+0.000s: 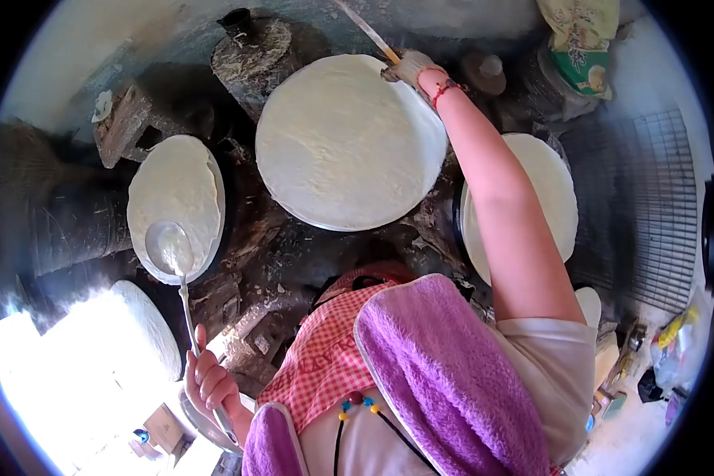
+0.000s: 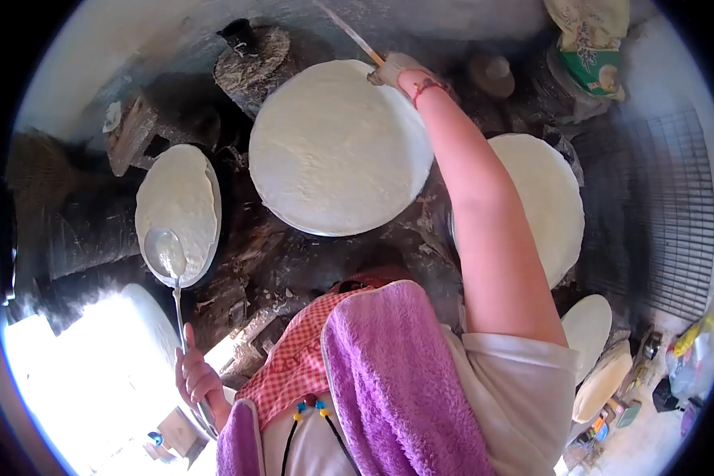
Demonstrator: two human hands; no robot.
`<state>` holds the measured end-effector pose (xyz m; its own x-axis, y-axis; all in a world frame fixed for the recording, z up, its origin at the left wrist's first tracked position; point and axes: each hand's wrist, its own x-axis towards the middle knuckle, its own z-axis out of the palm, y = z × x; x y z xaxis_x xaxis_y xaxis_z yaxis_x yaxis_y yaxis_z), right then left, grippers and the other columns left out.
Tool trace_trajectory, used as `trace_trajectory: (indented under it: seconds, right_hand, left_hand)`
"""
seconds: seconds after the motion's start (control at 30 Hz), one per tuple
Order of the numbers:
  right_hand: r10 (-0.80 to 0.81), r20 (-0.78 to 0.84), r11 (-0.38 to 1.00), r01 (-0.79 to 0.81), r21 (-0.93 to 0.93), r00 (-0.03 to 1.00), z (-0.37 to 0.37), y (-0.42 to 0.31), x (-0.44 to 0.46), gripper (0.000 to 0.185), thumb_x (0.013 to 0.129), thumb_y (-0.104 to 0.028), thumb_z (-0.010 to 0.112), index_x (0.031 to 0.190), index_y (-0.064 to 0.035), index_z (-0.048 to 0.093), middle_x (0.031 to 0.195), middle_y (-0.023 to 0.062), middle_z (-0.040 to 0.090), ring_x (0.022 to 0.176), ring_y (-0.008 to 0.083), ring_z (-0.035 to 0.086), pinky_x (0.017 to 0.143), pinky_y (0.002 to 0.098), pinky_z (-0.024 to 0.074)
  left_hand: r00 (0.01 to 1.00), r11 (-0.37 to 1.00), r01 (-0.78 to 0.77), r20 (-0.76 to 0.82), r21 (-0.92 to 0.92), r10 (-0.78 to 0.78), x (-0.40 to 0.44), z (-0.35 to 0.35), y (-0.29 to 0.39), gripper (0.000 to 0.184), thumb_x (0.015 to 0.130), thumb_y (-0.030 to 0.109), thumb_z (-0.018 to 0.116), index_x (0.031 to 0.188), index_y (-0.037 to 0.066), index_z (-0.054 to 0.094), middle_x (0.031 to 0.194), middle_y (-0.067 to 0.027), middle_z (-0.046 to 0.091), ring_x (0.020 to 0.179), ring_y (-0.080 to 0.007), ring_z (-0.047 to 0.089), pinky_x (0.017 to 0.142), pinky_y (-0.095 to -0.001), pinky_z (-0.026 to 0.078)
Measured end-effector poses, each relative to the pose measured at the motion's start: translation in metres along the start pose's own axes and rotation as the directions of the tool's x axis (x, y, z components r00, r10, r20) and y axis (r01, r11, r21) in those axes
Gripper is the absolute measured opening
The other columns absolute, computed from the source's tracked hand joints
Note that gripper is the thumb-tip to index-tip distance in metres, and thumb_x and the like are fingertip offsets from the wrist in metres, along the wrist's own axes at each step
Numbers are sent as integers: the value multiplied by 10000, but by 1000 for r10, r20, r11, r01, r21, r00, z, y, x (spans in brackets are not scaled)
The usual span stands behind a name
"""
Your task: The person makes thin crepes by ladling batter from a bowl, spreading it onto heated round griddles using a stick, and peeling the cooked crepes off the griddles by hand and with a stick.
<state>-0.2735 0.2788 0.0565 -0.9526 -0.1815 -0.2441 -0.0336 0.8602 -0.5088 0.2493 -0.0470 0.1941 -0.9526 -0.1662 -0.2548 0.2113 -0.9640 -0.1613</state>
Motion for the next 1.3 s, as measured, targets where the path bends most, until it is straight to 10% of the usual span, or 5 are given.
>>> trace_trajectory:
  seconds: [0.23,0.77,0.87,1.2,1.3]
  right_hand:
    - [-104,-136,985,83,-153,985,9,-22,6,630,693,-284,761,1276,-149,564,1147,158,646,1043,304,621,907,379,477]
    - [-94,-77,560,117,821,993,-65,-43,-91,425,728,-33,773,1091,52,569,911,143,689,728,151,664,584,261,515]
    - [-46,-251,882,157,443,967,-59,-63,-121,442,712,-100,799,1078,48,600,931,113,679,765,148,626,677,282,494]
    - [-269,-201,833,332,443,942,-72,-121,-122,536,813,-29,655,1322,-18,489,1236,85,569,1130,193,549,998,315,416]
    - [-319,-155,753,349,558,935,-46,-179,-124,610,874,-386,551,1357,-26,455,1344,105,501,1223,225,474,1053,361,351]
  left_hand:
    - [998,998,-11,-63,63,15,-10,-6,-3,483,1037,161,256,1439,-73,128,720,-22,360,471,-51,350,390,-217,378]
    - [996,993,-67,-60,-92,62,-53,-31,12,483,1022,141,270,1428,-91,152,694,-6,343,457,-57,362,372,-211,379]
    - [999,971,11,-32,-240,-19,-66,-39,27,459,1029,147,227,1414,-99,181,673,-10,352,443,-57,367,335,-200,354]
    - [986,986,161,36,-29,-160,-128,-94,131,332,1006,150,400,1293,-11,447,636,44,299,452,-29,286,352,-184,271]
    - [977,969,210,-55,126,-205,-152,-105,163,318,1010,173,412,1286,27,475,583,68,308,412,-31,265,340,-198,231]
